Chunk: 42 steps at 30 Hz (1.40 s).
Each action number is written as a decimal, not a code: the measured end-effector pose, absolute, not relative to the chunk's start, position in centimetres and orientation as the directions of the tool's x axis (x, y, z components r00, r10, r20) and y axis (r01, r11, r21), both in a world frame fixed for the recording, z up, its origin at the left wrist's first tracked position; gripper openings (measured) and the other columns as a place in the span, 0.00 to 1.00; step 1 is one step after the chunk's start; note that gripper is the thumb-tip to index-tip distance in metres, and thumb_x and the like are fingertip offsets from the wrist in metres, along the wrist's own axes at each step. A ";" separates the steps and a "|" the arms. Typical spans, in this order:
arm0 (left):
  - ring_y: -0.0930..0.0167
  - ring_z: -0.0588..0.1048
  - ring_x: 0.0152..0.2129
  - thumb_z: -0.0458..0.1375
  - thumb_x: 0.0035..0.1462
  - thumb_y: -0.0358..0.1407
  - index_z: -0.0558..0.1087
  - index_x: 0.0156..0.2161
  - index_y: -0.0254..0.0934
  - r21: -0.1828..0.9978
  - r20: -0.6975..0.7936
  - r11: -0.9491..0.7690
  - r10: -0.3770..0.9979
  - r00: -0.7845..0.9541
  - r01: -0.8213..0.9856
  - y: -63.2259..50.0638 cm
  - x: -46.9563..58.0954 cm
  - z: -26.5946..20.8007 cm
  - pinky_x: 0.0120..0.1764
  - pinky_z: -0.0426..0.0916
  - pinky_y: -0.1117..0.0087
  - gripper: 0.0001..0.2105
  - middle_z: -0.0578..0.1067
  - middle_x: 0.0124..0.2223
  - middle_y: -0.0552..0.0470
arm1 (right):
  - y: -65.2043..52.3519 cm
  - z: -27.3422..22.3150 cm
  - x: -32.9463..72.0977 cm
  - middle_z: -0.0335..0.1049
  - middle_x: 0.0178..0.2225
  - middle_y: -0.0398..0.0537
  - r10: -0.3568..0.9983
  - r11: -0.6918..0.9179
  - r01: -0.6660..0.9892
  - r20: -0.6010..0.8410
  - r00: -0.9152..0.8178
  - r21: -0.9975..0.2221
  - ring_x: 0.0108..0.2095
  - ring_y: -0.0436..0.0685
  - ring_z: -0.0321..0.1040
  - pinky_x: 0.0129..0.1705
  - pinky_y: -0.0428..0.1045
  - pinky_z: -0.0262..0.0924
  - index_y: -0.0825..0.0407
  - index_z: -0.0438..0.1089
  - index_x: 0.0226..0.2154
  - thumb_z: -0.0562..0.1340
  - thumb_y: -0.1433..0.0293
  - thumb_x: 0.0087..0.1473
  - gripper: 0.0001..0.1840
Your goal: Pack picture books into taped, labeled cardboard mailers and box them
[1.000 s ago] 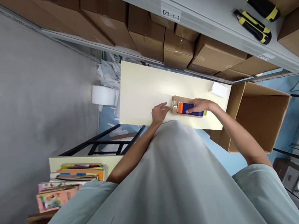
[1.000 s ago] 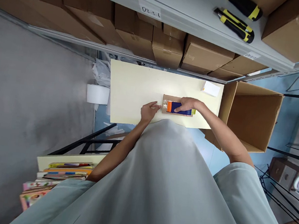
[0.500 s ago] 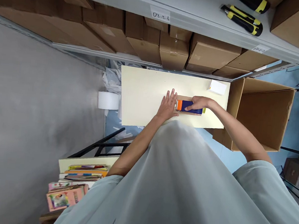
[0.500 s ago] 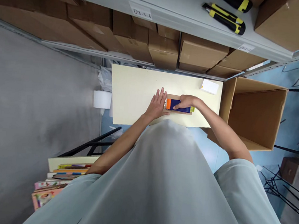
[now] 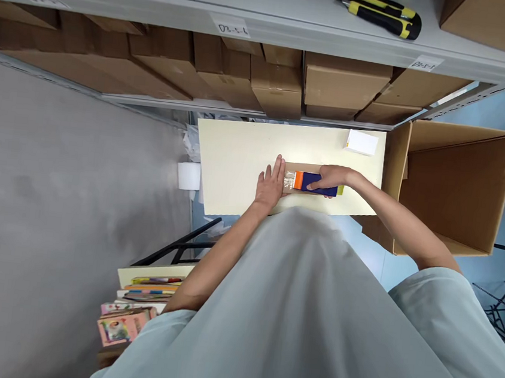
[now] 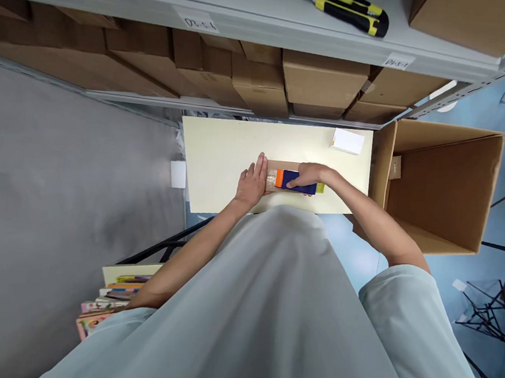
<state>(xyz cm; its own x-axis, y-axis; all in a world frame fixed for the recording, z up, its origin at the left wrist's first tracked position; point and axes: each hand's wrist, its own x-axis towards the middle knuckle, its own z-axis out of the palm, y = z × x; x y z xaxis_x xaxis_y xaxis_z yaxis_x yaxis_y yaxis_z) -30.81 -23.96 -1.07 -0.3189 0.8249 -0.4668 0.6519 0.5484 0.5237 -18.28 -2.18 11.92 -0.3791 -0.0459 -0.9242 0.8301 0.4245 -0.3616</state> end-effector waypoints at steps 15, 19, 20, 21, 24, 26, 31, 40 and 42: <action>0.38 0.57 0.72 0.66 0.65 0.47 0.42 0.81 0.22 0.356 -0.544 0.574 0.769 -0.336 0.738 -22.1 -30.2 1.8 0.69 0.60 0.37 0.53 0.38 0.84 0.30 | 6.8 12.6 -7.5 0.82 0.28 0.52 -0.121 0.267 0.885 -0.925 -0.361 -0.381 0.30 0.62 0.82 0.34 0.53 0.76 0.52 0.77 0.34 0.78 0.35 0.43 0.38; 0.40 0.57 0.71 0.63 0.66 0.44 0.36 0.81 0.19 0.216 -0.597 0.529 0.737 -0.318 0.821 -21.7 -30.0 2.2 0.67 0.63 0.35 0.54 0.34 0.84 0.32 | 7.9 12.3 -6.8 0.82 0.30 0.52 -0.177 0.289 0.856 -0.902 -0.393 -0.429 0.32 0.61 0.82 0.37 0.51 0.75 0.52 0.76 0.33 0.75 0.34 0.47 0.38; 0.40 0.57 0.71 0.64 0.66 0.44 0.36 0.81 0.20 0.203 -0.593 0.527 0.737 -0.324 0.825 -21.7 -29.9 2.3 0.66 0.64 0.36 0.54 0.34 0.84 0.32 | 8.3 12.1 -6.5 0.82 0.30 0.52 -0.184 0.298 0.851 -0.901 -0.393 -0.432 0.33 0.61 0.82 0.37 0.52 0.75 0.52 0.76 0.33 0.75 0.34 0.47 0.38; 0.40 0.58 0.71 0.64 0.66 0.45 0.36 0.81 0.20 0.200 -0.585 0.527 0.740 -0.331 0.826 -21.6 -29.8 2.3 0.66 0.64 0.36 0.54 0.35 0.84 0.32 | 8.6 12.0 -6.3 0.82 0.30 0.52 -0.184 0.305 0.850 -0.902 -0.390 -0.430 0.33 0.62 0.82 0.37 0.52 0.75 0.52 0.76 0.33 0.75 0.33 0.46 0.38; 0.41 0.60 0.69 0.63 0.69 0.47 0.40 0.80 0.18 0.222 -0.547 0.542 0.757 -0.357 0.810 -21.6 -29.6 2.1 0.66 0.64 0.37 0.51 0.39 0.83 0.28 | 9.6 11.5 -5.3 0.82 0.30 0.52 -0.158 0.326 0.847 -0.908 -0.388 -0.419 0.33 0.63 0.81 0.36 0.53 0.74 0.51 0.76 0.33 0.75 0.32 0.46 0.38; 0.41 0.62 0.68 0.62 0.70 0.49 0.45 0.79 0.18 0.262 -0.521 0.565 0.766 -0.378 0.783 -21.6 -29.5 1.9 0.65 0.65 0.39 0.49 0.42 0.83 0.25 | 10.2 11.1 -5.0 0.81 0.30 0.52 -0.145 0.345 0.839 -0.907 -0.395 -0.420 0.33 0.63 0.81 0.37 0.54 0.74 0.50 0.76 0.33 0.74 0.32 0.47 0.37; 0.44 0.68 0.64 0.62 0.69 0.58 0.60 0.74 0.18 0.433 -0.428 0.625 0.777 -0.462 0.649 -21.4 -29.4 1.3 0.63 0.68 0.42 0.46 0.53 0.80 0.22 | 9.8 10.3 -5.9 0.81 0.29 0.52 -0.088 0.468 0.809 -0.929 -0.359 -0.357 0.33 0.63 0.81 0.39 0.54 0.72 0.52 0.78 0.32 0.73 0.37 0.53 0.33; 0.39 0.66 0.67 0.62 0.67 0.59 0.58 0.75 0.16 0.422 -0.418 0.605 0.791 -0.447 0.675 -21.8 -29.4 0.8 0.65 0.65 0.37 0.49 0.50 0.80 0.21 | 4.3 9.5 -8.5 0.84 0.42 0.60 0.221 0.751 0.646 -0.870 -0.441 -0.136 0.43 0.68 0.81 0.43 0.54 0.68 0.56 0.80 0.51 0.69 0.56 0.62 0.23; 0.36 0.61 0.70 0.62 0.67 0.59 0.54 0.76 0.15 0.388 -0.439 0.587 0.795 -0.418 0.710 -21.8 -29.4 1.0 0.66 0.62 0.34 0.52 0.48 0.81 0.22 | 3.0 9.4 -8.8 0.83 0.45 0.61 0.254 0.749 0.654 -0.864 -0.434 -0.109 0.45 0.69 0.80 0.44 0.55 0.68 0.56 0.79 0.54 0.68 0.58 0.64 0.23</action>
<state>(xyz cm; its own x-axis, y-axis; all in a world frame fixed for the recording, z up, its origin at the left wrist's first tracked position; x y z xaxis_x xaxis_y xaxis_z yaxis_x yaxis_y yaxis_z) -29.43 -21.81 0.99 -0.4178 0.7953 -0.4394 0.7102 0.5874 0.3880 -8.79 2.99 9.40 -0.4339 0.2538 -0.8645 0.6541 0.7486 -0.1086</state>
